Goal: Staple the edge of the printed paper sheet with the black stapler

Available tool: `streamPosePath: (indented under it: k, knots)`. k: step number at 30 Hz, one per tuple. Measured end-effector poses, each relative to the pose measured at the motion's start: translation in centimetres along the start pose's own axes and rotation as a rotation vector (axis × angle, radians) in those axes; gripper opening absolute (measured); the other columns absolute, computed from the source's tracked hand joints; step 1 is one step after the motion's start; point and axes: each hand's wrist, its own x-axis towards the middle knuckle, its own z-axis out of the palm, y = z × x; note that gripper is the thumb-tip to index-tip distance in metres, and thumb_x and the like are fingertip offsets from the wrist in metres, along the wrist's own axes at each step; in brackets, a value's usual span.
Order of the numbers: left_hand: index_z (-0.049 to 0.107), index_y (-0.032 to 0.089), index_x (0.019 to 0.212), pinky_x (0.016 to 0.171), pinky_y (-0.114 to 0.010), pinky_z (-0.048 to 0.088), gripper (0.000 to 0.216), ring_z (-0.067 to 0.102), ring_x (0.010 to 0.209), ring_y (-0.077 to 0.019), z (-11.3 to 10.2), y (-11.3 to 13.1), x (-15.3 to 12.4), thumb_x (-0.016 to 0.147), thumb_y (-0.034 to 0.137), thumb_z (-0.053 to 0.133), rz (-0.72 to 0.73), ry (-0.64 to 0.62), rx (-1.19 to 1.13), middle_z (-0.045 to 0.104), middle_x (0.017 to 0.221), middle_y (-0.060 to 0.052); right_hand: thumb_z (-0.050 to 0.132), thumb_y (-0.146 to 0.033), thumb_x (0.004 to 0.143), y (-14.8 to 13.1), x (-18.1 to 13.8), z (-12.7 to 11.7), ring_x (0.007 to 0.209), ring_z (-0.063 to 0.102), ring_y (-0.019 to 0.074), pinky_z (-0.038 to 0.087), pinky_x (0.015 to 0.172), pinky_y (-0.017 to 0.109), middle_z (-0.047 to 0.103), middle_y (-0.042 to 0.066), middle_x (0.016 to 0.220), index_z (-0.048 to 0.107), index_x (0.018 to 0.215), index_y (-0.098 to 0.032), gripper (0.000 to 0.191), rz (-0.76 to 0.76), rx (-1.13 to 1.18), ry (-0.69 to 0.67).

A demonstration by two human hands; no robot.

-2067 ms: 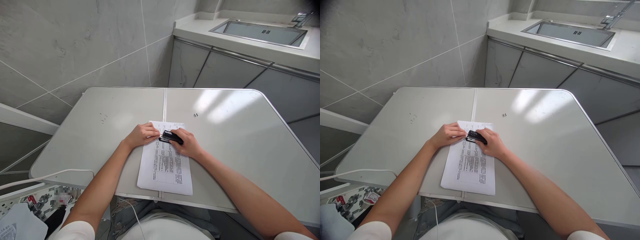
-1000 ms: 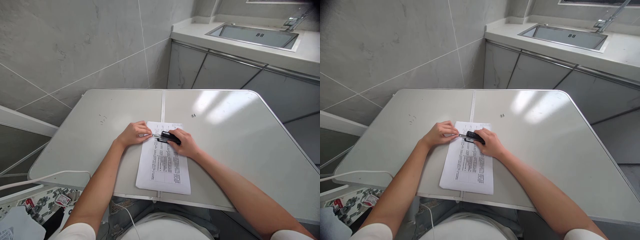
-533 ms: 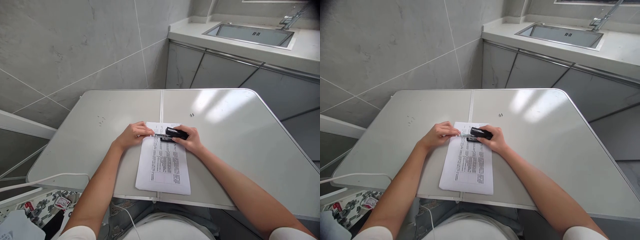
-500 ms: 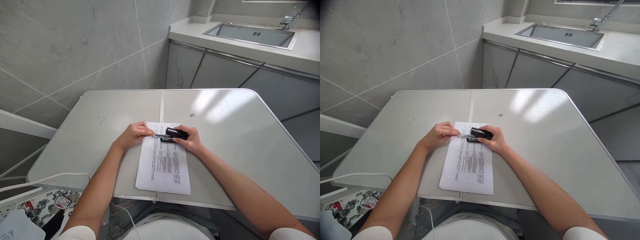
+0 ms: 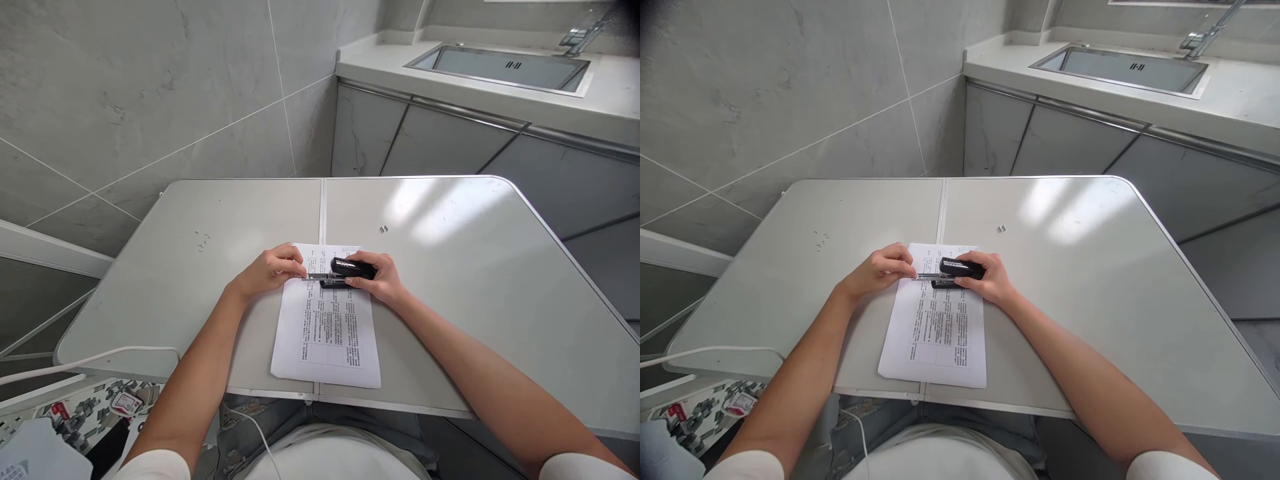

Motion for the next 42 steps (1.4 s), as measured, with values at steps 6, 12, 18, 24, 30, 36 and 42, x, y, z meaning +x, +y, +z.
streamPosePath:
  k: [6,12,18,24,30,36,42]
  knots:
    - [0.08,0.025,0.094,0.06,-0.025,0.043,0.02,0.052,0.069,-0.0108,0.4,-0.5,-0.5,0.101,0.02,0.062,-0.025,0.039,-0.01,0.058,0.085,-0.003,0.086,-0.04,0.077,0.2,0.1,0.0,0.075,0.069,0.0198,0.052,0.069,0.033,0.077,0.002,0.087,0.077,0.101,-0.021,0.031,0.02,0.021,0.007]
    - [0.08,0.023,0.094,0.053,-0.023,0.038,0.023,0.05,0.053,-0.0073,1.6,-0.2,-0.1,0.103,0.021,0.059,-0.01,-0.002,-0.005,0.06,0.066,0.002,0.086,-0.041,0.079,0.4,0.1,0.3,0.075,0.069,0.0193,0.053,0.068,0.032,0.078,0.003,0.089,0.077,0.103,-0.021,0.033,-0.019,0.032,-0.042]
    - [0.08,0.024,0.091,0.051,-0.023,0.037,0.032,0.053,0.052,-0.0061,3.6,0.2,0.7,0.099,0.009,0.053,0.045,-0.002,0.058,0.066,0.066,0.003,0.084,-0.041,0.081,0.1,0.0,0.5,0.072,0.067,0.0177,0.051,0.065,0.03,0.076,0.002,0.086,0.077,0.103,-0.022,0.03,-0.074,0.026,-0.111]
    - [0.079,0.024,0.091,0.052,-0.022,0.039,0.037,0.056,0.053,-0.0064,4.1,0.0,0.8,0.097,0.005,0.048,0.05,0.008,0.072,0.069,0.068,0.002,0.083,-0.042,0.082,0.2,0.1,0.5,0.073,0.068,0.018,0.052,0.066,0.03,0.076,0.003,0.088,0.076,0.104,-0.022,0.03,-0.067,0.004,-0.113]
    - [0.078,0.023,0.091,0.052,-0.021,0.04,0.035,0.061,0.056,-0.0068,4.4,0.0,0.9,0.097,0.005,0.049,0.068,0.029,0.081,0.073,0.072,0.001,0.083,-0.043,0.082,0.1,0.1,0.5,0.073,0.068,0.0184,0.052,0.065,0.031,0.076,0.003,0.086,0.076,0.102,-0.021,0.031,-0.06,0.005,-0.106]
    - [0.077,0.021,0.092,0.054,-0.021,0.043,0.033,0.064,0.059,-0.0074,4.6,0.0,0.9,0.098,0.005,0.049,0.065,0.035,0.053,0.074,0.075,0.0,0.084,-0.042,0.081,0.4,0.1,0.5,0.073,0.068,0.0185,0.052,0.066,0.031,0.075,0.002,0.085,0.076,0.102,-0.021,0.03,-0.049,0.02,-0.103]
    - [0.077,0.022,0.094,0.05,-0.022,0.038,0.029,0.06,0.055,-0.0073,4.7,0.0,0.8,0.102,0.012,0.051,0.083,0.086,0.059,0.071,0.07,0.0,0.084,-0.043,0.081,0.5,0.1,0.4,0.072,0.067,0.0188,0.052,0.066,0.032,0.075,0.002,0.084,0.076,0.102,-0.021,0.032,-0.025,0.038,-0.095]
